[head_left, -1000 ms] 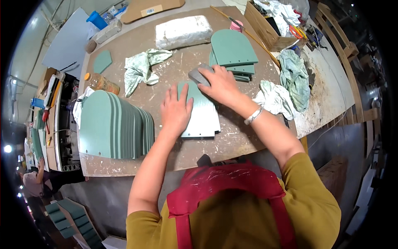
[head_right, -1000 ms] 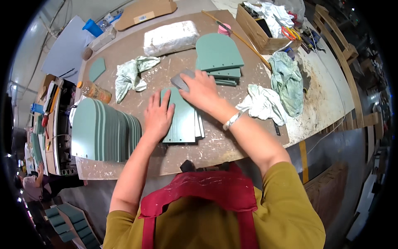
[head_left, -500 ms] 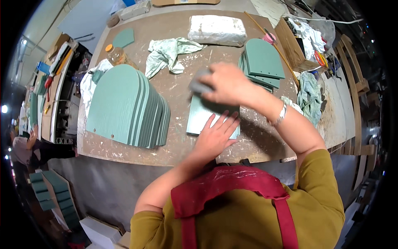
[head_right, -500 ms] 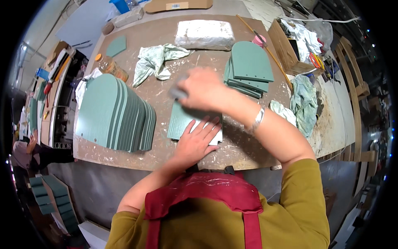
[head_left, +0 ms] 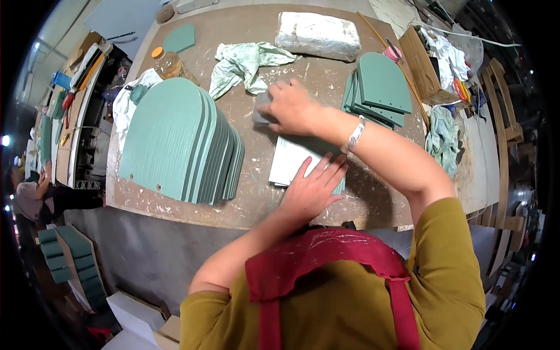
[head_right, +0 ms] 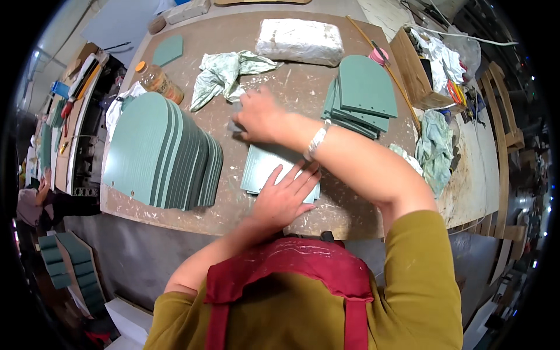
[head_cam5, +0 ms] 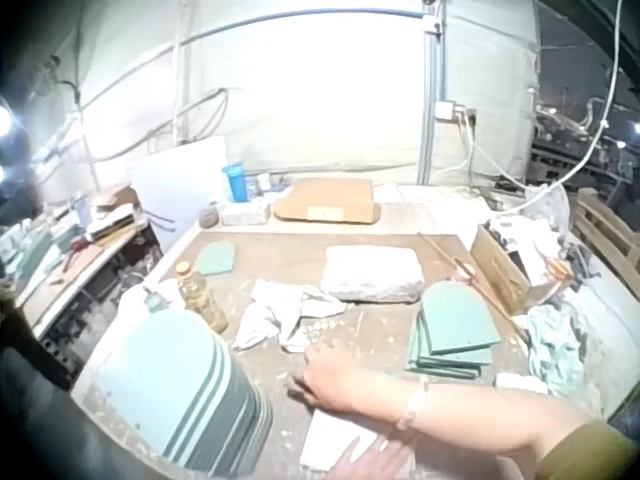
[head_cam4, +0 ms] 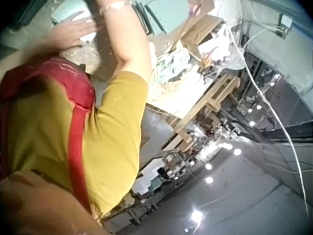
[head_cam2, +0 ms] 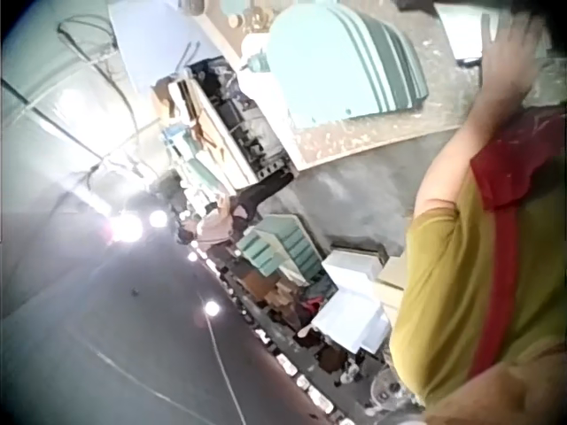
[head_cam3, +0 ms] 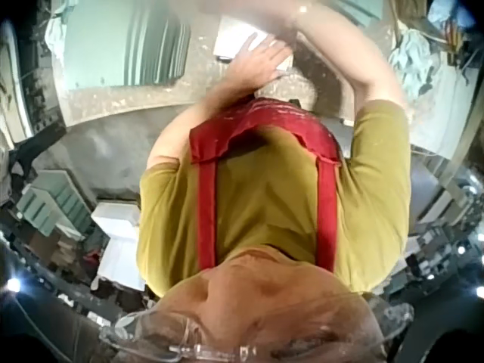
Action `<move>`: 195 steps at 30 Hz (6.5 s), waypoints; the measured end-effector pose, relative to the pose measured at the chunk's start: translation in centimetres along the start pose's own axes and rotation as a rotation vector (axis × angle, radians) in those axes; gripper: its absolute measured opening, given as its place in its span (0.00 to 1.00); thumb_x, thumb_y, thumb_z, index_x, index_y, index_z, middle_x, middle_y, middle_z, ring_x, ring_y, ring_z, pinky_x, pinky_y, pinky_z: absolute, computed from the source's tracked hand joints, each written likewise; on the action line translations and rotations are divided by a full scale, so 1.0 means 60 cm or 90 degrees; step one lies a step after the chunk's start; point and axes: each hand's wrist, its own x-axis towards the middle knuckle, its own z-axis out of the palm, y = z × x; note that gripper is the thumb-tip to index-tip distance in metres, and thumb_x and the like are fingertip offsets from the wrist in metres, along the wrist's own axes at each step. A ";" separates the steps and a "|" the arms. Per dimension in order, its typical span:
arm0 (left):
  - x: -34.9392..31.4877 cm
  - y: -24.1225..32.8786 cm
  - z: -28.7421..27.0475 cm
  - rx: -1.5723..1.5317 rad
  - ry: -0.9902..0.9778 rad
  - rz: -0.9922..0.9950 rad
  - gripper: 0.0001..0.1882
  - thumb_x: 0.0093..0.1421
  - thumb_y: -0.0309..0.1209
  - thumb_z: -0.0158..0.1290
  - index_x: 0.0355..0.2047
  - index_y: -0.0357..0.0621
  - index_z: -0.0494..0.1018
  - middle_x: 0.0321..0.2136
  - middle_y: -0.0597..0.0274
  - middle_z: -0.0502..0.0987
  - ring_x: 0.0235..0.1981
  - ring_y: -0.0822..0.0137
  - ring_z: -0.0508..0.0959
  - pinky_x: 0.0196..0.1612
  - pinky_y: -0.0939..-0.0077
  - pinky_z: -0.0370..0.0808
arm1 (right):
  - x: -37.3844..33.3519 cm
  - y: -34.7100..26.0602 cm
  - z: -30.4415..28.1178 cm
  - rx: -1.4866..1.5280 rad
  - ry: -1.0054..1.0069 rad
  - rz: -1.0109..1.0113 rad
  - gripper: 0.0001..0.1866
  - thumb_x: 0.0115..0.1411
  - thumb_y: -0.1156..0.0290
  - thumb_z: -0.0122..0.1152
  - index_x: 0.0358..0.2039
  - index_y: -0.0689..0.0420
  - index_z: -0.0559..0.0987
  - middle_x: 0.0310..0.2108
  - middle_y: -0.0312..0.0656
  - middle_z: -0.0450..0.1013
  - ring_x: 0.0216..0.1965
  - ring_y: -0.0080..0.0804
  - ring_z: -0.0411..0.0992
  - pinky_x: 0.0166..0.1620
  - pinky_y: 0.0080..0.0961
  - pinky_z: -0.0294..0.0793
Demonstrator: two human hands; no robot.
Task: The person sands the surface and edges of green-painted wooden arched panels using a hand-held sanding block, picking them up from a stack one at a time and returning them to the same stack after sanding.
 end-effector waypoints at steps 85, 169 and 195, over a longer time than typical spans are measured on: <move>0.284 -0.183 -0.013 -0.110 0.143 -0.227 0.20 0.68 0.42 0.48 0.51 0.42 0.73 0.50 0.44 0.75 0.51 0.43 0.74 0.52 0.56 0.71 | -0.592 -0.140 0.065 0.806 0.342 0.654 0.33 0.61 0.62 0.64 0.64 0.59 0.67 0.60 0.54 0.65 0.59 0.50 0.67 0.60 0.36 0.66; -0.043 0.016 0.082 0.001 0.134 -0.154 0.30 0.61 0.43 0.55 0.63 0.50 0.67 0.67 0.63 0.64 0.67 0.60 0.64 0.65 0.50 0.59 | -0.023 -0.083 -0.109 0.021 -0.280 -0.221 0.22 0.54 0.53 0.65 0.52 0.36 0.82 0.52 0.45 0.73 0.55 0.43 0.70 0.55 0.46 0.68; 0.024 0.026 0.004 0.066 -0.097 -0.106 0.39 0.51 0.44 0.65 0.64 0.68 0.64 0.70 0.55 0.54 0.70 0.45 0.54 0.65 0.33 0.54 | -0.320 0.035 -0.021 0.649 0.238 0.296 0.28 0.63 0.60 0.62 0.60 0.60 0.72 0.57 0.50 0.70 0.59 0.41 0.68 0.62 0.34 0.65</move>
